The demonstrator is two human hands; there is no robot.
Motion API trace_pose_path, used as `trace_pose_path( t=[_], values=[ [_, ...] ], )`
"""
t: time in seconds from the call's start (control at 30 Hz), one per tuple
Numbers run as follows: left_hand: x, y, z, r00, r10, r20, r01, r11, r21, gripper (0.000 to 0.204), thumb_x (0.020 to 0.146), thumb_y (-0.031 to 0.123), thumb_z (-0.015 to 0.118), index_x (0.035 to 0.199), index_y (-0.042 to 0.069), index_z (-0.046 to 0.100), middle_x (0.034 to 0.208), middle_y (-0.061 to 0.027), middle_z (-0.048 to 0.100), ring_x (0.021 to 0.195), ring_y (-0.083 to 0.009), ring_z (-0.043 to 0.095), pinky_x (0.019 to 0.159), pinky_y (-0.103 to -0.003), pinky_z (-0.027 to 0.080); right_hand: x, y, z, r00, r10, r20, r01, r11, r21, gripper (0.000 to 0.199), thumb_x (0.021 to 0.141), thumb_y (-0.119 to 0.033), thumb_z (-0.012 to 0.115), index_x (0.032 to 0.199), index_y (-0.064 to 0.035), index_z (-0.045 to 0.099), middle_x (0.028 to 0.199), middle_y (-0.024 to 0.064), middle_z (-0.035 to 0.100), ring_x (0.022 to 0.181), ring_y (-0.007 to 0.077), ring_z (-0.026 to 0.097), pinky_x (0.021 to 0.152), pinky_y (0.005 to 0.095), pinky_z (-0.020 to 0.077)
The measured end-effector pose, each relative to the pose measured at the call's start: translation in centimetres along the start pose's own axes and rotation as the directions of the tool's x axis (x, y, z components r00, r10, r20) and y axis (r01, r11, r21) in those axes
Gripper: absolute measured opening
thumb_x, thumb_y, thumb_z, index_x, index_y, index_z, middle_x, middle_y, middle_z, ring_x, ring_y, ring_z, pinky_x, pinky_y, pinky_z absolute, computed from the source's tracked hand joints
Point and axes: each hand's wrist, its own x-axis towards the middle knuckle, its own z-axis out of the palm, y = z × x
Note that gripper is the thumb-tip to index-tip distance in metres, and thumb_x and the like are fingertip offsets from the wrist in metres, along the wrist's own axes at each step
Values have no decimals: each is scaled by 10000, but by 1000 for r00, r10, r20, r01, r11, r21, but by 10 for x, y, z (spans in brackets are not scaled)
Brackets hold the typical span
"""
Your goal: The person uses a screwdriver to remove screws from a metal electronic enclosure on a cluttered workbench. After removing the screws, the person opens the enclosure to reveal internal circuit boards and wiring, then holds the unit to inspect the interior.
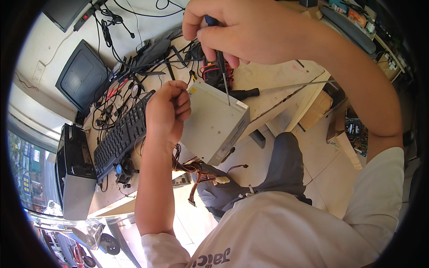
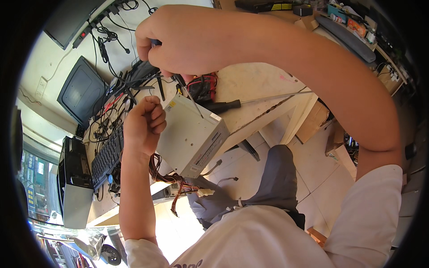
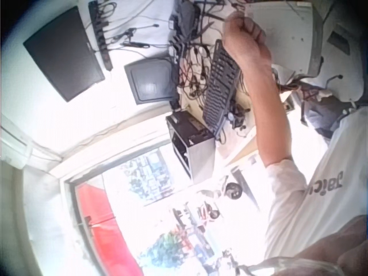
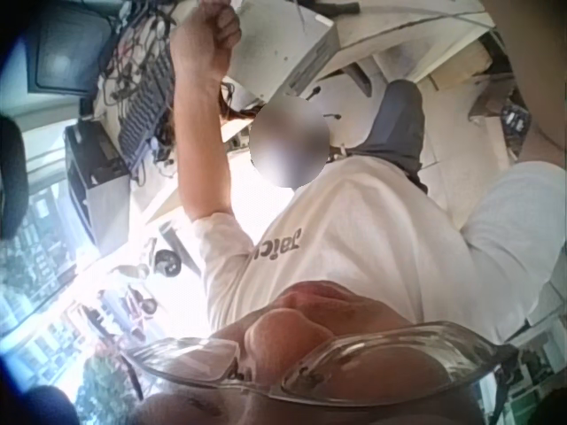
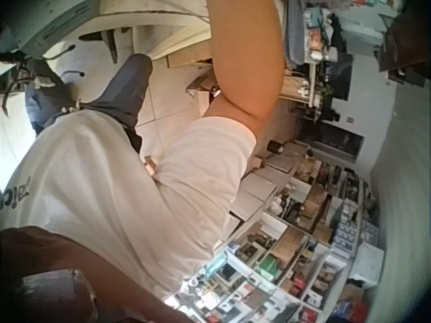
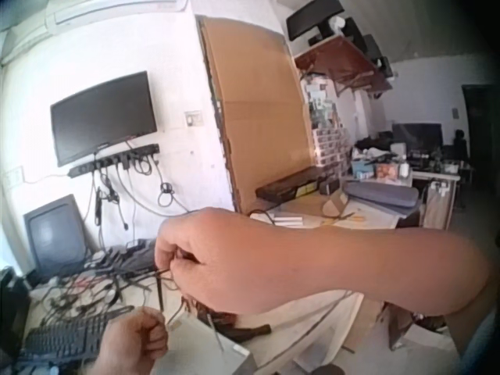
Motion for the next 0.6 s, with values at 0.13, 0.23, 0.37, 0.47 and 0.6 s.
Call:
trace_pose_path(
  t=[0.13,0.23,0.37,0.47,0.6],
  values=[
    [-19,4,-3,974,201,-103,-183,970,162,135,930,96,462,979,42,576,607,61,323,490,-56,238,444,-235,171,-9,-11,-3,997,-33,-76,30,999,-37,208,997,-66,500,1132,68,584,822,103,683,701,123,643,610,295,500],
    [-27,5,-8,945,298,-136,-266,941,210,156,928,97,466,997,32,589,597,66,317,489,-49,237,439,-232,168,-17,-14,4,985,-60,-162,41,993,-115,208,1001,-61,503,1138,74,582,815,103,680,712,124,647,616,299,504],
    [-36,8,-17,899,399,-179,-362,909,207,165,914,78,478,959,4,619,600,64,392,490,-25,256,443,-217,171,-19,-11,-2,987,-41,-153,30,997,-74,217,1011,-68,497,1149,76,580,806,98,678,697,121,643,611,294,505],
    [-41,9,-28,872,443,-210,-407,893,194,176,913,74,473,954,-8,623,588,61,372,483,-27,247,437,-216,172,-19,-7,6,983,-35,-178,14,993,-118,233,1017,-75,491,1173,76,577,807,96,679,683,112,639,601,276,502],
    [-47,10,-32,846,486,-220,-456,873,174,176,928,71,478,966,-25,620,580,58,355,476,-29,235,432,-219,172,-29,-25,6,969,111,-221,-129,989,-69,252,1018,-79,505,1211,70,566,826,94,680,672,97,630,592,250,501]
  ],
)
